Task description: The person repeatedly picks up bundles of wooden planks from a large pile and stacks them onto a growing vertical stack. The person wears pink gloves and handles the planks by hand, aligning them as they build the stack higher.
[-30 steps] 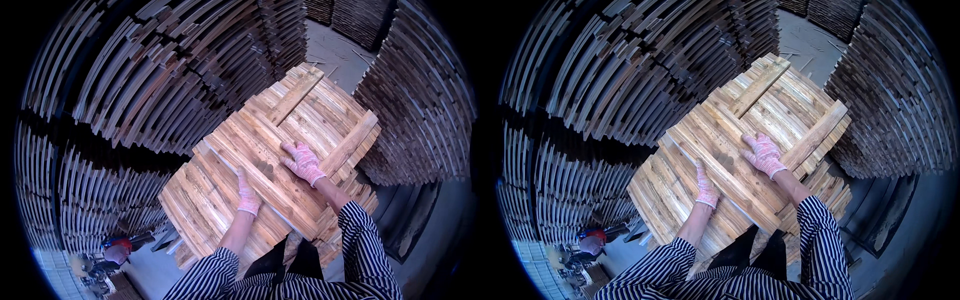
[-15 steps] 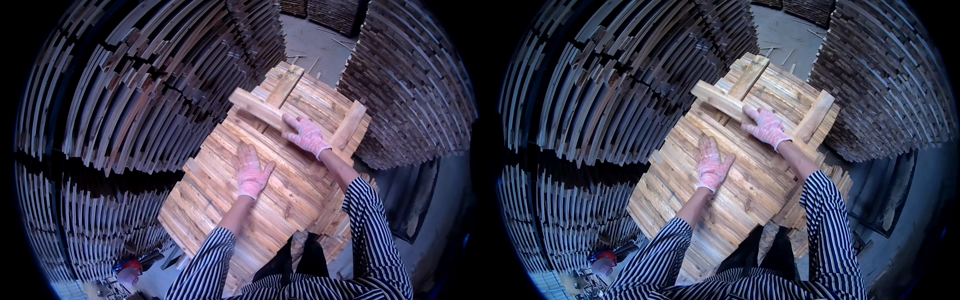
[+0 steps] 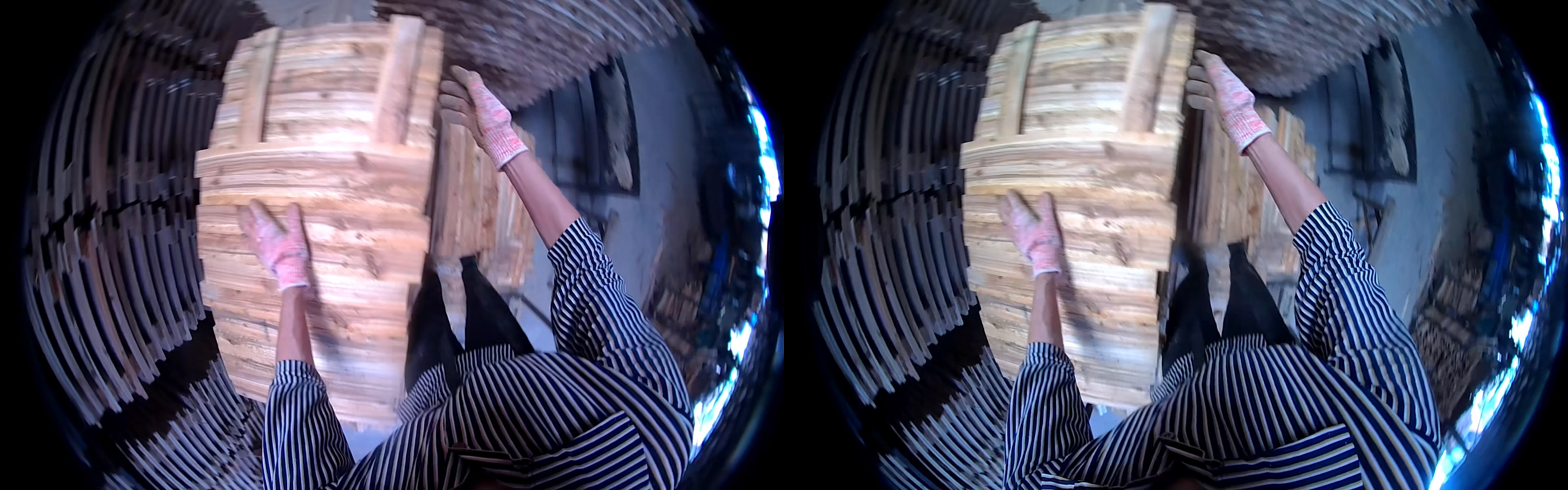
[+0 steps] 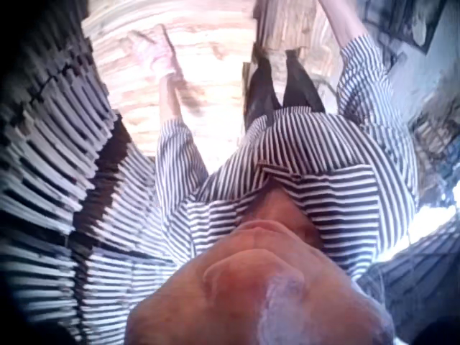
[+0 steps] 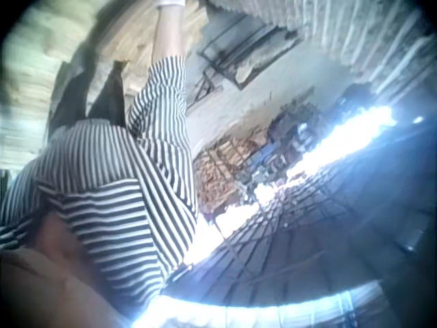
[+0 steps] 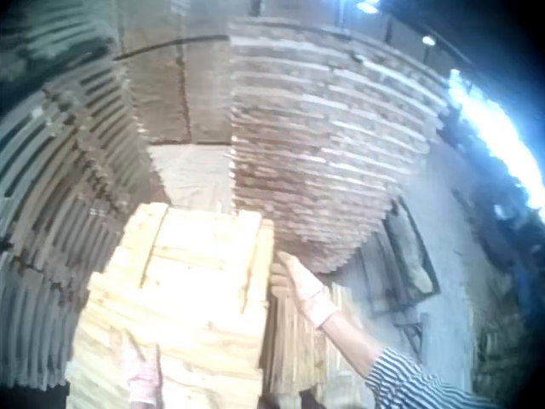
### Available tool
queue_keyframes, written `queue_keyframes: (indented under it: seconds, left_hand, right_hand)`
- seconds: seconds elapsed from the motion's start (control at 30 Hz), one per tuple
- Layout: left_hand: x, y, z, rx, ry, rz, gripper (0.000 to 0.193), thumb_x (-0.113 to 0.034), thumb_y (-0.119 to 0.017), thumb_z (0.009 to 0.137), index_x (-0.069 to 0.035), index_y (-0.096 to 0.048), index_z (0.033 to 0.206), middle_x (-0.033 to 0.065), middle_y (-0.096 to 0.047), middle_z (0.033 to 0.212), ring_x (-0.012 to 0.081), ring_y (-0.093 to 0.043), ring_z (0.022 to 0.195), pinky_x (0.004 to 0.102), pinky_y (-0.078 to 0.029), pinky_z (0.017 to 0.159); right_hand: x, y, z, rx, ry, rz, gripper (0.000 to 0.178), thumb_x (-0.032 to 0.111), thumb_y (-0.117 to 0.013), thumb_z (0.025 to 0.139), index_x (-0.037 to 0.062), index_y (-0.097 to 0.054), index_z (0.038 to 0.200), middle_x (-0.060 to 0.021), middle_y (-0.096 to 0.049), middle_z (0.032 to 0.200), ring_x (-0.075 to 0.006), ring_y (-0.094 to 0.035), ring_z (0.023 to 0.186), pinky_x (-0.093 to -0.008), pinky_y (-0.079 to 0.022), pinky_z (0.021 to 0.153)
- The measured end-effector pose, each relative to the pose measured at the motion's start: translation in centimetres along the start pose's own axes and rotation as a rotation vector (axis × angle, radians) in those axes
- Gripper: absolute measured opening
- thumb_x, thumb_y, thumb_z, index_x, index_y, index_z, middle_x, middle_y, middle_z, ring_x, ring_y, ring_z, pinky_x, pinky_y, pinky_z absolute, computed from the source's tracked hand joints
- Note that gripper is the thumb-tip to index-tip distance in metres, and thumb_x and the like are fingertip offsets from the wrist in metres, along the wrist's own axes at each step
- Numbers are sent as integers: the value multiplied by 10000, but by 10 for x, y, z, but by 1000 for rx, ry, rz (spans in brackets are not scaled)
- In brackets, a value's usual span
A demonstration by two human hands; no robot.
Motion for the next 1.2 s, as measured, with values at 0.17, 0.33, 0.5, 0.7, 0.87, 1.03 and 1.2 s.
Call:
queue_keyframes:
  seconds: [0.17,0.33,0.5,0.7,0.87,1.03,1.2]
  left_hand:
    - [-5,16,-17,-98,-123,-251,861,-583,-593,971,-41,-337,1590,253,-197,1676,392,-203,1542,526,-221,1241]
    - [-117,35,-160,185,-544,-714,749,-88,-618,962,-107,-264,1621,215,-184,1685,424,-177,1552,597,-182,1258]
    - [-191,-69,-308,851,-286,-705,825,-305,-805,837,-18,-422,1508,255,-461,1509,395,-426,1431,441,-309,1220]
    - [-160,-332,-308,920,384,-267,1152,-536,-795,805,-17,-170,1622,312,-279,1626,432,-308,1502,430,-268,1235]
    - [-153,-416,-296,669,371,-37,1245,-459,-828,776,-115,-10,1649,363,-227,1615,497,-317,1476,474,-306,1215]
    - [-125,-429,-293,602,211,-82,1103,-376,-824,805,-86,-147,1626,405,-345,1512,537,-450,1348,513,-407,1123]
    - [-119,-394,-285,524,147,-190,888,-257,-769,852,10,-306,1560,342,-500,1432,447,-522,1317,437,-428,1114]
  right_hand:
    - [-154,166,-134,-563,-473,193,524,499,-621,1002,22,-644,1219,-108,-686,1126,-247,-687,952,-424,-577,776]
    - [-291,257,-253,-626,-772,196,340,381,-685,978,68,-656,1106,-80,-694,908,-252,-672,742,-426,-543,593]
    - [-325,238,-265,-482,-772,156,441,375,-653,1003,67,-624,1318,-93,-697,1143,-211,-657,990,-351,-530,848]
    - [-340,245,-250,-218,-640,-129,613,379,-630,1018,-4,-501,1480,-133,-623,1368,-195,-575,1242,-312,-432,1077]
    - [-346,297,-243,-192,-669,-341,555,370,-638,1017,49,-548,1461,-41,-660,1227,-137,-618,1119,-274,-489,959]
    - [-338,325,-211,-97,-672,-585,559,380,-626,1018,85,-535,1484,-93,-645,1369,-195,-596,1256,-320,-458,1045]
    - [-329,285,-138,145,-591,-454,803,578,-600,968,86,-404,1571,-154,-476,1572,-337,-415,1467,-425,-304,1220]
Point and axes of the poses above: each hand's wrist, its own z-axis towards the middle knuckle, its own y-axis out of the back of the hand, x = y × z, the point moved 3 cm from there along z, towards the middle knuckle
